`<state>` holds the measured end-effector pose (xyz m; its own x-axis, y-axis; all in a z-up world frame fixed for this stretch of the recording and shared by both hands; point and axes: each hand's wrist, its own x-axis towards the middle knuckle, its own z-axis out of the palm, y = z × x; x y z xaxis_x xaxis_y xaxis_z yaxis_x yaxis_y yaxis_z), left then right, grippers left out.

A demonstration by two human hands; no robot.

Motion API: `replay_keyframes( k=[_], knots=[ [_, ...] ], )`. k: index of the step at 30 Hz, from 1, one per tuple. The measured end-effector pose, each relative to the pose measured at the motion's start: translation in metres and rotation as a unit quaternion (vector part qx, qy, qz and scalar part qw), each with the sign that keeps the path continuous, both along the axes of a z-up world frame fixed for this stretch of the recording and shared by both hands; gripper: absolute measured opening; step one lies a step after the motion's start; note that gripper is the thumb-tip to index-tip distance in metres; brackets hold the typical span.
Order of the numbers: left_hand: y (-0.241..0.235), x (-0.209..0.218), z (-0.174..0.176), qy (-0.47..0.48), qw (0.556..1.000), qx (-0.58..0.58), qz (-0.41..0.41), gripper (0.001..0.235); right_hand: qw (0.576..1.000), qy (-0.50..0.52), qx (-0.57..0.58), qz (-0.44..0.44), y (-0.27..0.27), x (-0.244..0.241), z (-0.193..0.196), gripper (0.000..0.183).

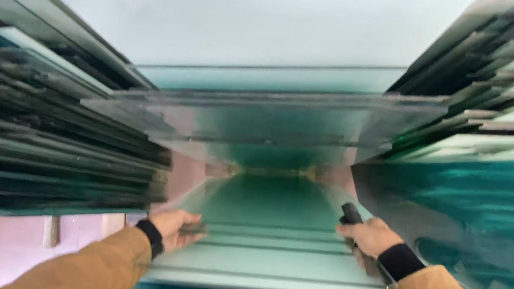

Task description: The person repeatedly lifts individual glass panels from a vertical rack and places them onto a growing stack on the floor. The person uses both hands to handle each panel and occasionally uses a black cylindrical tool to assist with alignment.

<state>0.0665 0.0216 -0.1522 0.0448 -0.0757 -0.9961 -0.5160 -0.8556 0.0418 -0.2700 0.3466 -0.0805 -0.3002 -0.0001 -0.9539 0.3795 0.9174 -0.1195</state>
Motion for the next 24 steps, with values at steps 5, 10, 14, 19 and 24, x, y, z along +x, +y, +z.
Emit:
replay_keyframes(
  k=[5,10,14,19,24],
  knots=[
    [-0.006,-0.007,0.02,0.015,1.0,-0.01,0.002,0.063,0.999,-0.007,0.001,-0.045,0.003,0.005,-0.018,0.054],
    [-0.007,0.014,-0.005,0.02,1.0,0.008,0.002,0.05,0.999,-0.037,-0.011,-0.022,0.0,0.006,-0.011,0.043],
    [-0.026,-0.002,0.019,0.023,0.999,0.009,-0.038,0.042,0.997,-0.024,-0.032,-0.068,-0.008,-0.005,0.006,0.045],
    [-0.076,0.015,0.018,0.036,0.999,0.011,-0.008,0.07,0.984,0.045,-0.141,-0.101,-0.008,-0.044,0.046,0.045],
    [-0.07,0.009,0.045,-0.113,0.852,-0.206,-0.467,0.067,0.98,0.174,-0.051,0.077,0.047,-0.079,-0.008,0.036]
  ],
)
